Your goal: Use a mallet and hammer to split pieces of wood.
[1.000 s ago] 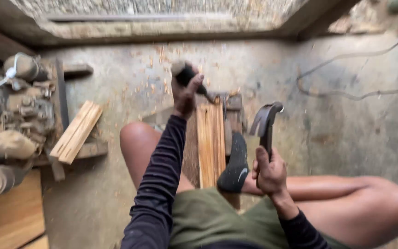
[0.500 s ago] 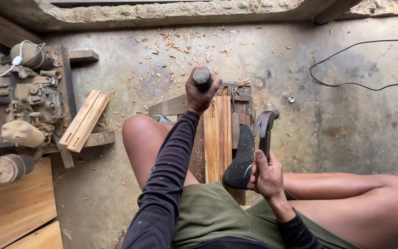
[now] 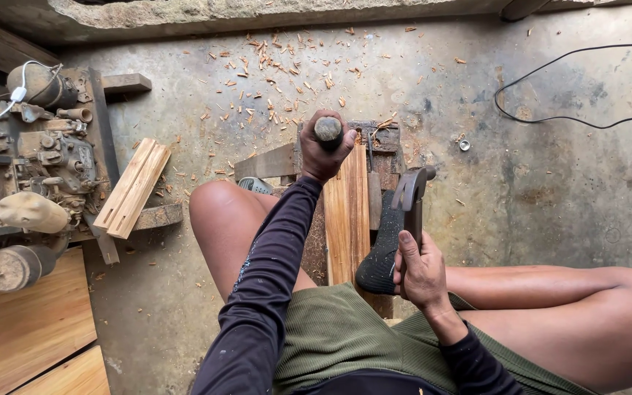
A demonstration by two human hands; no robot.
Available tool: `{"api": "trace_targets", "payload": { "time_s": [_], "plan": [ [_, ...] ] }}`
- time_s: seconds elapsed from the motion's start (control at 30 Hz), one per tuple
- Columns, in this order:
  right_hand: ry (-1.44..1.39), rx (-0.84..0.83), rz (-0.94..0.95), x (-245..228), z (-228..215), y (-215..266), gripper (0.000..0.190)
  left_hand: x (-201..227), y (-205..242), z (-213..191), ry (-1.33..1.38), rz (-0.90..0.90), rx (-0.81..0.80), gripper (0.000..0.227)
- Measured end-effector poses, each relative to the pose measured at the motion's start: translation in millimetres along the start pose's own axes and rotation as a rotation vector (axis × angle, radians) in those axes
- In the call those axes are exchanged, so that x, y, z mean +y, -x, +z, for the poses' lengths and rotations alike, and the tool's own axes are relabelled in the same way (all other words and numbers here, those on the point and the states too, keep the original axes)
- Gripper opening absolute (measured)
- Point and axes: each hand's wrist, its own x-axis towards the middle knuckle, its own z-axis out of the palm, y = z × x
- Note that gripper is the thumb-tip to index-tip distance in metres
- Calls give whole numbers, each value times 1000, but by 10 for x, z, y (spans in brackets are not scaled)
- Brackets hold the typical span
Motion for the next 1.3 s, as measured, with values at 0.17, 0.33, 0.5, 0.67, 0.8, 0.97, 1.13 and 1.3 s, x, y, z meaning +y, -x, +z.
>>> {"api": "trace_targets", "payload": {
  "time_s": [0.17,0.33,0.5,0.67,0.8,0.97,1.13,1.3],
  "plan": [
    [221,-87,-240,-494,92,-51,40,-72,90,79,4,10,12,27],
    [281,-113,-577,-1157,281,-46,44,-78,94,108,-12,63,21,29],
    [586,-97,-919,-1043,340,-456,34,-353,133,122,67,102,-12,43],
    [1027,-17,-491,-1169,420,-461,39,-187,77,151,-338,240,4,46],
    [743,3,-706,-1401,439,-202,42,-394,152,139,-78,-81,46,34],
    [761,26,-939,-970,299,-604,41,-154,87,218,-333,66,-4,31],
    [1079,7,-491,-1291,339,-428,40,12,43,272,-326,186,29,46],
    [683,30,-753,-789,248,-591,44,29,34,172,-653,183,-124,25]
  ]
}}
